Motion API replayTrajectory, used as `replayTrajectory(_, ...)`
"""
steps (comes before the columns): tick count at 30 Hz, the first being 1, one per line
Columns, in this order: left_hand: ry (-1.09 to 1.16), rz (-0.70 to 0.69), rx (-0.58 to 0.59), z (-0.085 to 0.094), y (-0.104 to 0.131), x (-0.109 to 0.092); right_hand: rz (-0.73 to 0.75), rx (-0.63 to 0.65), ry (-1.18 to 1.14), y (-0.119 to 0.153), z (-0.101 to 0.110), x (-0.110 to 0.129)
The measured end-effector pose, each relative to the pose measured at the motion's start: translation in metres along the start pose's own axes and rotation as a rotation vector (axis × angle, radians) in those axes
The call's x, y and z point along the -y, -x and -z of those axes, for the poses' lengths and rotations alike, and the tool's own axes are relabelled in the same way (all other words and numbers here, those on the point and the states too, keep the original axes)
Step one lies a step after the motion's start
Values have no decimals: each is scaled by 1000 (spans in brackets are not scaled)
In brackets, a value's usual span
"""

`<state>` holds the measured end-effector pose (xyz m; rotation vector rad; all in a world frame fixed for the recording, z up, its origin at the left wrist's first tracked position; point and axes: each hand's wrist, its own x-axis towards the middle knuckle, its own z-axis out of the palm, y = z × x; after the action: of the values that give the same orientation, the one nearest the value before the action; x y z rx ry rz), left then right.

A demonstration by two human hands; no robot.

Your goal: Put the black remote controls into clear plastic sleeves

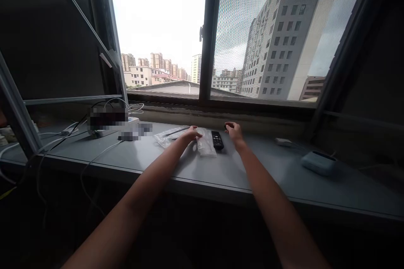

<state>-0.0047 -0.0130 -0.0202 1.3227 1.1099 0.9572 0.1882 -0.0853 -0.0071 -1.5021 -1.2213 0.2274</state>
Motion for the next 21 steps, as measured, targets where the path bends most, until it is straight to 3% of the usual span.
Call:
replayTrajectory(6, -35, -146, -24, -8, 8, -2, -178, 74, 79, 4, 2, -1)
replayTrajectory(9, -36, -115, 88, -10, 11, -3, -248, 90, 174, 4, 8, -1)
replayTrajectory(13, -60, -131, 241, -10, 10, 1, -268, 116, 270, 5, 11, -2)
replayTrajectory(21, -228, -354, 282, -12, 0, 4, -260, 199, 562, 9, 10, -3)
